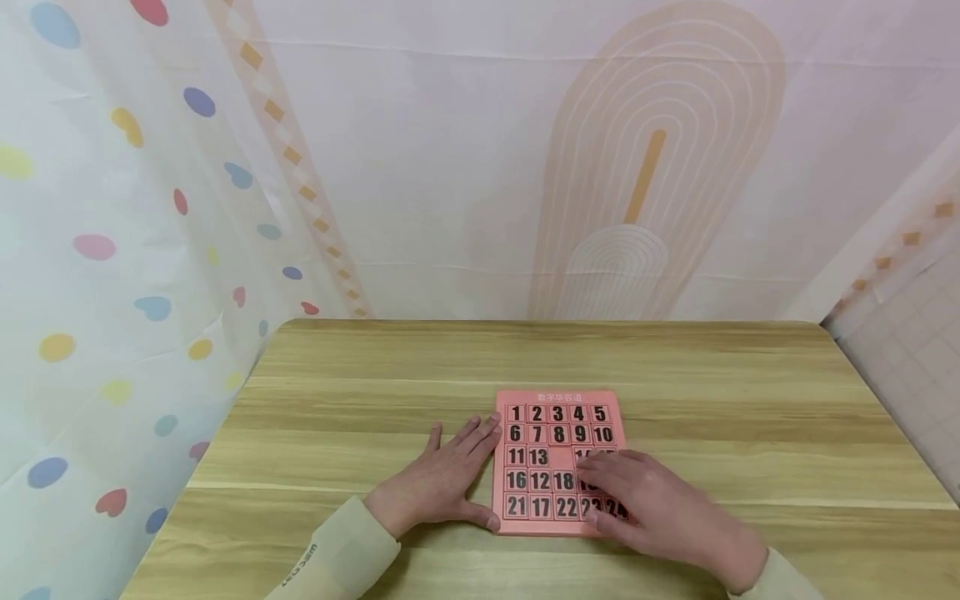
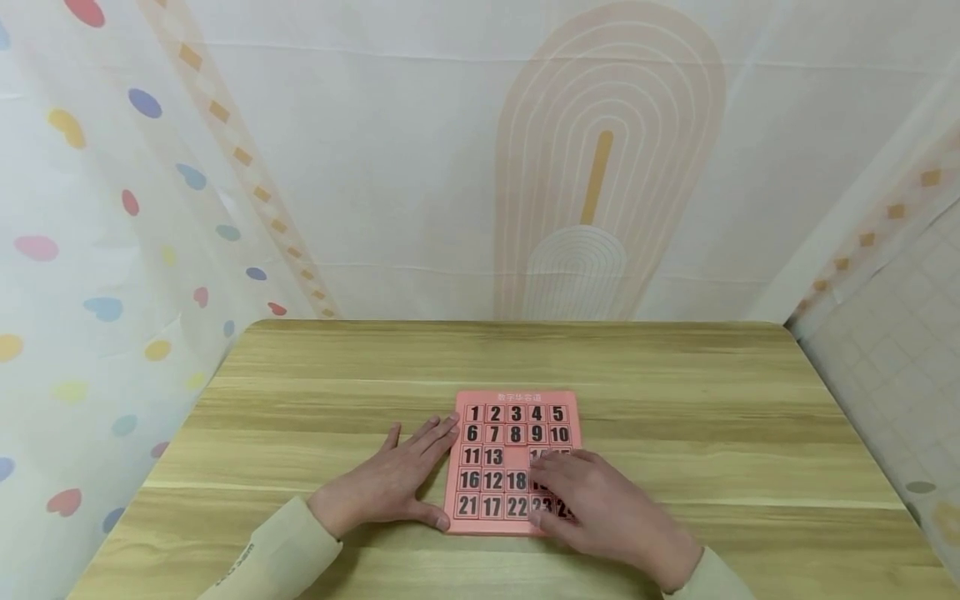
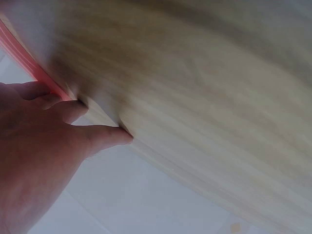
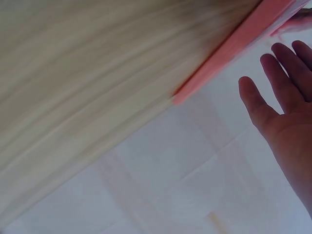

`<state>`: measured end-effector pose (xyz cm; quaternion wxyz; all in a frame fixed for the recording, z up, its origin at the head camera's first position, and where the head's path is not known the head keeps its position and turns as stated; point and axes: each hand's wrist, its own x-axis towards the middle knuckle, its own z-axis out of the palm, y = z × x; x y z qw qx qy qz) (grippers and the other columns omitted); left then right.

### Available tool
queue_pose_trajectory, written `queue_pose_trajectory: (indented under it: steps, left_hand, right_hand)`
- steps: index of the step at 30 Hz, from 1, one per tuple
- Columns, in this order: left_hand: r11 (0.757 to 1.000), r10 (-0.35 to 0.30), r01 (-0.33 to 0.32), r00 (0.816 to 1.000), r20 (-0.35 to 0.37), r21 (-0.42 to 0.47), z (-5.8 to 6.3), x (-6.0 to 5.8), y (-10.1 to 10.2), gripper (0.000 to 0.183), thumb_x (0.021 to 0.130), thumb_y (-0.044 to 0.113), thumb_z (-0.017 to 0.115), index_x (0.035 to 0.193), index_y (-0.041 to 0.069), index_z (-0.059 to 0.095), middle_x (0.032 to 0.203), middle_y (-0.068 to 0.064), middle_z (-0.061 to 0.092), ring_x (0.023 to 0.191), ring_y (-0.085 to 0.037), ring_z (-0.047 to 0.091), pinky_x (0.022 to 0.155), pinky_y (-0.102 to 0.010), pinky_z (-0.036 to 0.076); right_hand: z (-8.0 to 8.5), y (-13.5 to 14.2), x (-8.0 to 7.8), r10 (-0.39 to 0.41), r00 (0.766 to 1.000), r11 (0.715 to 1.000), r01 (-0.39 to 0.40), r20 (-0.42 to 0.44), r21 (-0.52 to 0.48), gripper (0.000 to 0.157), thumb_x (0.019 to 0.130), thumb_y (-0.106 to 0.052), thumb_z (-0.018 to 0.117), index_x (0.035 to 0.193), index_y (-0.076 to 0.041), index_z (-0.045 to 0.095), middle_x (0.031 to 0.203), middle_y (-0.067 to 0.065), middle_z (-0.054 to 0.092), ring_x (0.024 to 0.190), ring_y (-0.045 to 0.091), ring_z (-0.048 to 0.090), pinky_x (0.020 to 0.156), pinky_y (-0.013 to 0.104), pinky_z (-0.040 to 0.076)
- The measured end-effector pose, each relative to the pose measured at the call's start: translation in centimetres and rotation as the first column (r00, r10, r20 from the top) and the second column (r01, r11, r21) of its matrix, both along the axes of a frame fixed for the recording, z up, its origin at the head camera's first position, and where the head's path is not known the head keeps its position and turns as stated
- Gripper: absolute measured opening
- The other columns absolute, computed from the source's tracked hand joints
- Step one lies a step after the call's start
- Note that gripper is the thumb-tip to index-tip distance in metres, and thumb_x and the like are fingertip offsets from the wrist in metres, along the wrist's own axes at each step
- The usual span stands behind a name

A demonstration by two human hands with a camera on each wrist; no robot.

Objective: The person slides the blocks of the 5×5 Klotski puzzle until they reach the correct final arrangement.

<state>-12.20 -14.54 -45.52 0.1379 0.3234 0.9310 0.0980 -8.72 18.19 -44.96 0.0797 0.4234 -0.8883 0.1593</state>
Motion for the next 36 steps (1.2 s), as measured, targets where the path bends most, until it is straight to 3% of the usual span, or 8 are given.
queue_pose_trajectory:
  steps: [13, 19, 26, 36]
  left_hand:
    - [1.0, -0.004, 0.004, 1.0, 0.001, -0.004, 0.1, 0.0, 0.0, 0.123, 0.076, 0.072, 0.075, 0.163, 0.002, 0.025, 0.172, -0.013, 0.014, 0.156, -0.037, 0.019, 0.116, -0.076, 0.016]
    - [1.0, 0.0, 0.0, 1.0, -0.001, -0.013, 0.0, 0.0, 0.0, 0.123, 0.076, 0.073, 0.074, 0.163, 0.002, 0.025, 0.173, -0.013, 0.013, 0.157, -0.036, 0.019, 0.117, -0.075, 0.017]
    - [1.0, -0.003, 0.003, 1.0, -0.004, -0.015, 0.1, 0.0, 0.0, 0.122, 0.076, 0.072, 0.075, 0.163, 0.001, 0.026, 0.172, -0.013, 0.014, 0.156, -0.037, 0.019, 0.117, -0.075, 0.018]
    - [1.0, -0.004, 0.003, 1.0, -0.011, -0.03, 0.1, 0.0, 0.0, 0.122, 0.077, 0.073, 0.074, 0.163, 0.002, 0.026, 0.172, -0.012, 0.014, 0.157, -0.036, 0.019, 0.117, -0.075, 0.019]
  right_hand:
    - [-0.6, -2.2, 1.6, -0.002, 1.0, 0.994, 0.0, 0.023, 0.108, 0.063, 0.103, -0.056, 0.054, 0.15, -0.014, 0.057, 0.155, 0.001, 0.053, 0.144, 0.024, 0.048, 0.115, 0.052, 0.041]
    - [-0.7, -3.0, 1.6, -0.021, 1.0, 0.991, 0.02, 0.005, 0.129, 0.068, 0.104, -0.061, 0.047, 0.152, -0.013, 0.054, 0.158, 0.004, 0.05, 0.148, 0.023, 0.042, 0.117, 0.052, 0.038]
    - [-0.5, -3.7, 1.1, -0.062, 0.996, 0.988, 0.052, 0.064, 0.147, 0.072, 0.104, -0.063, 0.045, 0.153, -0.01, 0.052, 0.159, 0.011, 0.046, 0.148, 0.027, 0.042, 0.12, 0.058, 0.031]
    - [-0.7, -4.1, 0.5, -0.067, 0.989, 0.989, 0.049, 0.13, 0.139, 0.071, 0.104, -0.062, 0.046, 0.152, -0.01, 0.054, 0.157, 0.01, 0.05, 0.146, 0.027, 0.045, 0.12, 0.06, 0.029]
